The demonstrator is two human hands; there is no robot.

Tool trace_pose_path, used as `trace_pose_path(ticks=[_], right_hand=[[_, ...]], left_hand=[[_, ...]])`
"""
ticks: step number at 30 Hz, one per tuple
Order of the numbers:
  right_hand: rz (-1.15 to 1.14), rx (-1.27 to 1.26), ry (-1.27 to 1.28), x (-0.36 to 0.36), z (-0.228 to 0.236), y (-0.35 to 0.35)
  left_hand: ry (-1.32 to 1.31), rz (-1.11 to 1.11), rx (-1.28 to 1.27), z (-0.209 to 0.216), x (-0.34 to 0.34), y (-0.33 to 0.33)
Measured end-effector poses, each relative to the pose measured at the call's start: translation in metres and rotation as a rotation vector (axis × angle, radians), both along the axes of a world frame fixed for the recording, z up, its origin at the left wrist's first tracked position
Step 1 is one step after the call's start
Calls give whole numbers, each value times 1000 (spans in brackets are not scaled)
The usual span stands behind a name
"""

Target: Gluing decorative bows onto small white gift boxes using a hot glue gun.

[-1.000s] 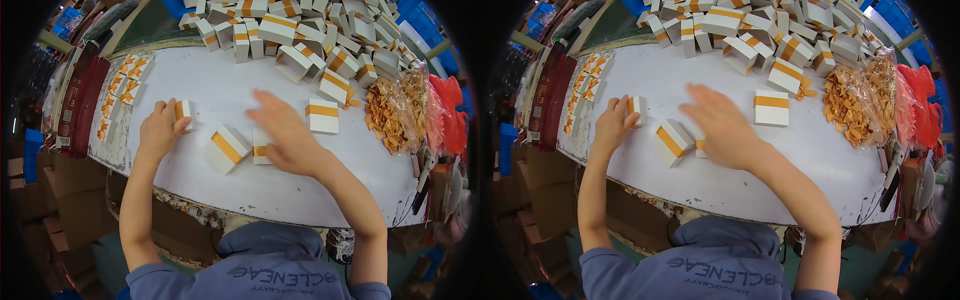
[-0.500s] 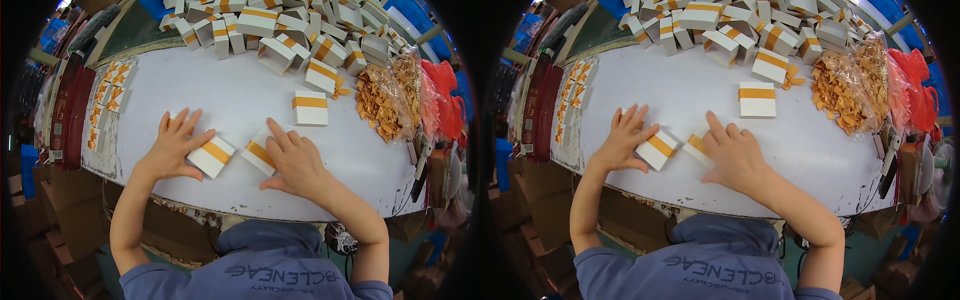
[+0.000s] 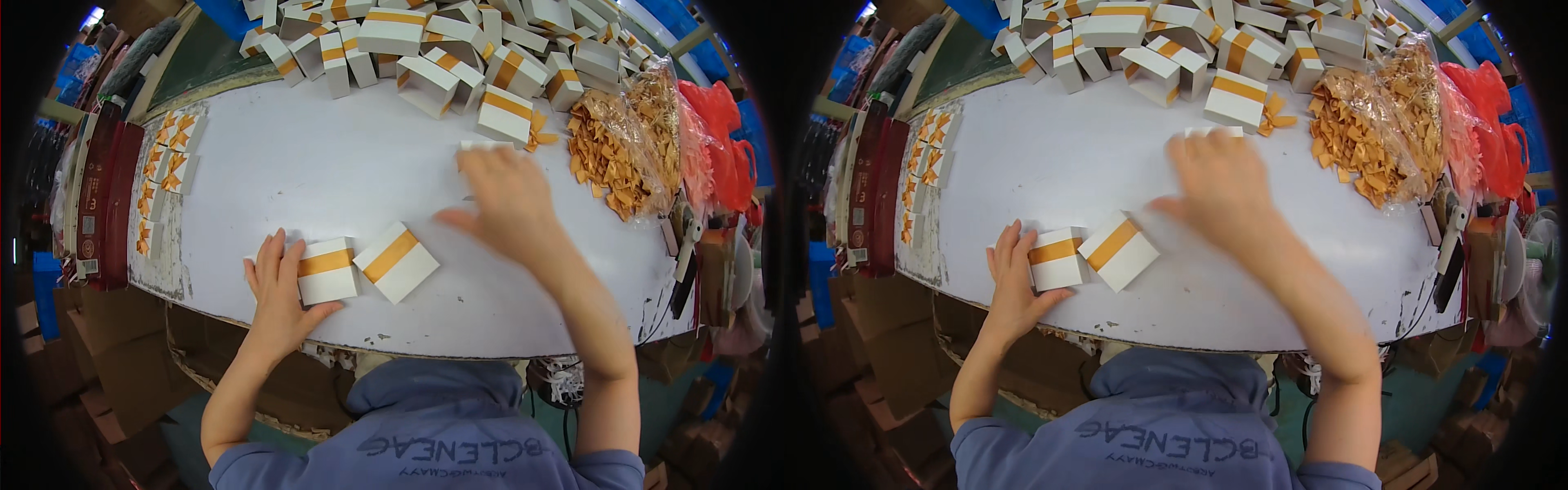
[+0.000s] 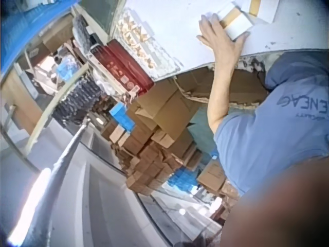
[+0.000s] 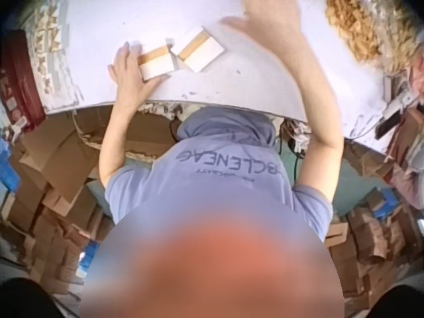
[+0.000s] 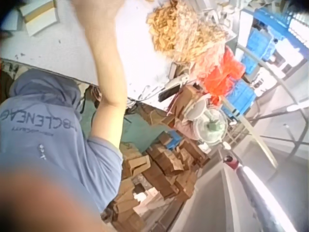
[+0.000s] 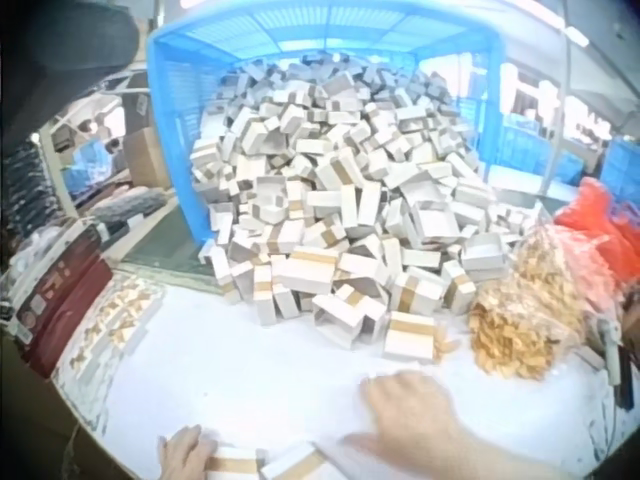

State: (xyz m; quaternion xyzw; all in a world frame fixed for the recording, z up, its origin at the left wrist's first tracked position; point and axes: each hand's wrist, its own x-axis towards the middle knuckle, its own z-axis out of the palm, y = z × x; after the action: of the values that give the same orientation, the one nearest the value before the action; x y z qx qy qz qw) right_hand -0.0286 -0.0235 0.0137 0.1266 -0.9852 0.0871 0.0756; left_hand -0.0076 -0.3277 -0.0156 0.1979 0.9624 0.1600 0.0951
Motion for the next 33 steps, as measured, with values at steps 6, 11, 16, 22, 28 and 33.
trace_pose_path(ticks=[6, 11, 16, 22, 28, 33], right_hand=[[347, -24, -104, 21, -18, 19], [246, -351, 40, -13, -19, 35], [-149, 21, 126, -54, -39, 91], [195, 41, 2, -11, 17, 84], [283, -86, -419, 43, 7, 87], [285, -43, -501, 68, 10, 75]], left_hand=[[-3, 27, 3, 8, 7, -3], [-47, -30, -8, 10, 24, 5], [13, -58, -115, 25, 20, 36], [-71, -13, -145, 14, 25, 20], [-67, -22, -84, 13, 42, 26], [-87, -115, 6, 10, 34, 49]])
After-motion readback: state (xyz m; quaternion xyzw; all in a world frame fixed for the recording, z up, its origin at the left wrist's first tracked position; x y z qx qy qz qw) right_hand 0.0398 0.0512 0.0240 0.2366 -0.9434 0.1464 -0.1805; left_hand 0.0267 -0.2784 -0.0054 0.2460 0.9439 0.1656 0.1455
